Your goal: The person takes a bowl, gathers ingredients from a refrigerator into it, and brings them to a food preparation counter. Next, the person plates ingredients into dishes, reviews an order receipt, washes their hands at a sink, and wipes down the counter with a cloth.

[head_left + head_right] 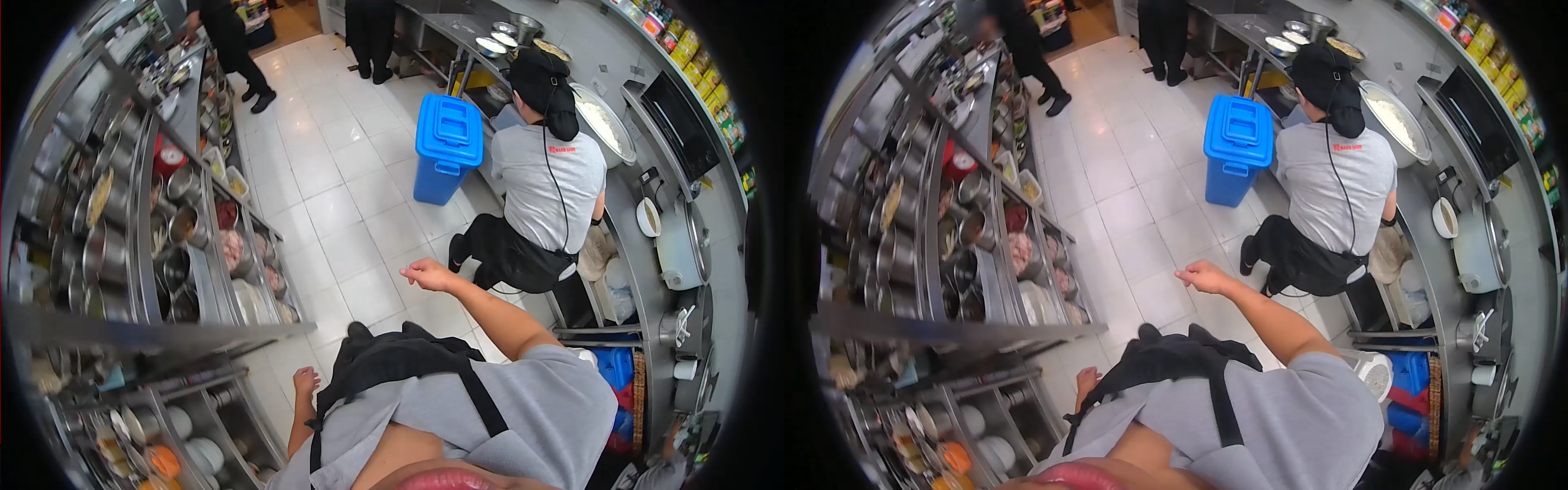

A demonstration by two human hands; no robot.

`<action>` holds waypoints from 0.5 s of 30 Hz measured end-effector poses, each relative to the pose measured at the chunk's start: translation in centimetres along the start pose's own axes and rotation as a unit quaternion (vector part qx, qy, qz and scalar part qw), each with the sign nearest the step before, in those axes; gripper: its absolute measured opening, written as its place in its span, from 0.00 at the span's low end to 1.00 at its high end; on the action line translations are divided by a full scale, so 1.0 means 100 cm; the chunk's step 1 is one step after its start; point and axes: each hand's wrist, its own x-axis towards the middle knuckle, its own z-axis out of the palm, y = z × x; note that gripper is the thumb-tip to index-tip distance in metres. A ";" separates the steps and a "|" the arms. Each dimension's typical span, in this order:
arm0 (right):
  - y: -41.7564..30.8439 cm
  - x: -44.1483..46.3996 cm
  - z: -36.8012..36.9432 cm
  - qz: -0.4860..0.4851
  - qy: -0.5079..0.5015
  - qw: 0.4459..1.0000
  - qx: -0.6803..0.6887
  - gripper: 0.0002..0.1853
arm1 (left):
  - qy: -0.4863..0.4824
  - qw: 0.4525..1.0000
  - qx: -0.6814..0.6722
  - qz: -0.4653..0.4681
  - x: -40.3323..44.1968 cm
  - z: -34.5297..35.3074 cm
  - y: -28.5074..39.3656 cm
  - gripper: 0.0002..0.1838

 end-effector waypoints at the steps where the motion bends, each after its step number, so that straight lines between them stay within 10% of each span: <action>1: -0.015 0.007 -0.011 -0.017 0.025 0.999 0.014 0.25 | -0.033 0.999 0.006 0.022 0.020 0.007 0.032 0.15; 8: -0.044 0.066 -0.090 0.029 0.151 0.972 0.180 0.22 | -0.195 0.947 0.123 0.222 0.145 0.093 0.297 0.14; 15: -0.018 0.204 -0.173 0.070 0.247 0.929 0.267 0.18 | -0.164 0.948 0.192 0.192 0.272 0.136 0.431 0.12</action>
